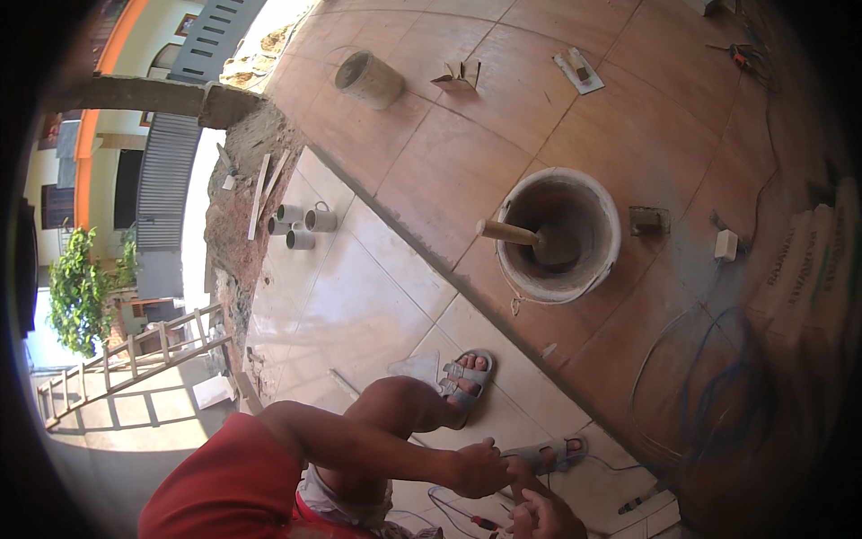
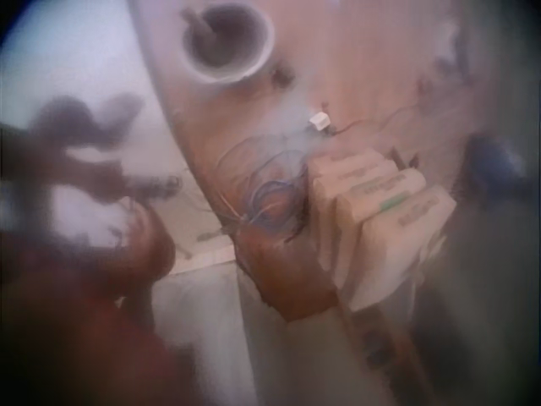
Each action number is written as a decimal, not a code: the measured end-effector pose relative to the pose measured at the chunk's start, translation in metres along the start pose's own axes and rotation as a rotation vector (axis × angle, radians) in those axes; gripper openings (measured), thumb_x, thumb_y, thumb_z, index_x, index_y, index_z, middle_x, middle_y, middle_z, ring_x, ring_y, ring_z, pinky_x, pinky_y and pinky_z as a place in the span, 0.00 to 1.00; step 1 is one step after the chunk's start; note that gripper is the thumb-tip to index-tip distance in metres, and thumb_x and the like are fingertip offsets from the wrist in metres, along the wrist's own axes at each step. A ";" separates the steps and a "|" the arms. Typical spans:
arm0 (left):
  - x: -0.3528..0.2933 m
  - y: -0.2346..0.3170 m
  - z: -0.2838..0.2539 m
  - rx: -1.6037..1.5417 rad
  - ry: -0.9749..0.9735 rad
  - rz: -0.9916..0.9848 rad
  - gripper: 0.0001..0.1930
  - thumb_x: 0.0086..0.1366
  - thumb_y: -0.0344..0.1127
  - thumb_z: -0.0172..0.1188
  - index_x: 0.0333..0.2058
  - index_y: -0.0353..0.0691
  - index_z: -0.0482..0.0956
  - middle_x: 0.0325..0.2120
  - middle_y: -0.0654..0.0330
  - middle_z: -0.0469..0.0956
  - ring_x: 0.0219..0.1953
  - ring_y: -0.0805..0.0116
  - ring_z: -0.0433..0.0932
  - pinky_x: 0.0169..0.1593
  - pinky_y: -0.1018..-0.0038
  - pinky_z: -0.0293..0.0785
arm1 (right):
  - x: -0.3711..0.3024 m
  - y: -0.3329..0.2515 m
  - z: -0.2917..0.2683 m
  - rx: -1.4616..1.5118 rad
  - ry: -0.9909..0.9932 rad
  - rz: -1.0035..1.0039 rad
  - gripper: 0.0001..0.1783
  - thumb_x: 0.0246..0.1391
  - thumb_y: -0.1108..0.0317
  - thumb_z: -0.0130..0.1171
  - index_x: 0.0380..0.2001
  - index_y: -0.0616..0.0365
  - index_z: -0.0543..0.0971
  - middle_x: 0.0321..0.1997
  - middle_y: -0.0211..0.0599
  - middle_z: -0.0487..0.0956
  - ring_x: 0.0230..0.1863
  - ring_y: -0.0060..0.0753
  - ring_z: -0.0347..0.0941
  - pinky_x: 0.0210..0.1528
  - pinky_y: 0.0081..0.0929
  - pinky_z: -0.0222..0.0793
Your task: The person scoops grout from a bucket with a trowel and applies it to the joints between floor tiles, smoothing the surface. The person then stands and walks across the room carrying the bucket and trowel.
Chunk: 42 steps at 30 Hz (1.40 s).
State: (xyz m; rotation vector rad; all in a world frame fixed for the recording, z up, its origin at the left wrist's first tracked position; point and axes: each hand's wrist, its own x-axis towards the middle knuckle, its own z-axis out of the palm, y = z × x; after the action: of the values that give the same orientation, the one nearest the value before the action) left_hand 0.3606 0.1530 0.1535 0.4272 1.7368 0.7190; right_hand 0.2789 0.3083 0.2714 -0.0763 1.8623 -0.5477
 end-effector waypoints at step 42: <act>-0.042 -0.083 -0.174 -2.439 1.311 0.350 0.04 0.64 0.26 0.45 0.36 0.33 0.66 0.34 0.53 0.69 0.44 0.50 0.76 0.56 0.52 0.70 | -0.069 0.110 0.205 1.387 -0.052 0.288 0.16 0.59 0.66 0.52 0.50 0.55 0.71 0.25 0.32 0.74 0.23 0.27 0.71 0.20 0.23 0.66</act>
State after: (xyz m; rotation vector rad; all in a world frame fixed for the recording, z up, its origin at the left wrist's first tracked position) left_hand 0.2129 0.0221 0.1577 -1.7405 0.3656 2.8864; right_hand 0.5133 0.3594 0.2348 1.0502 1.0734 -1.4647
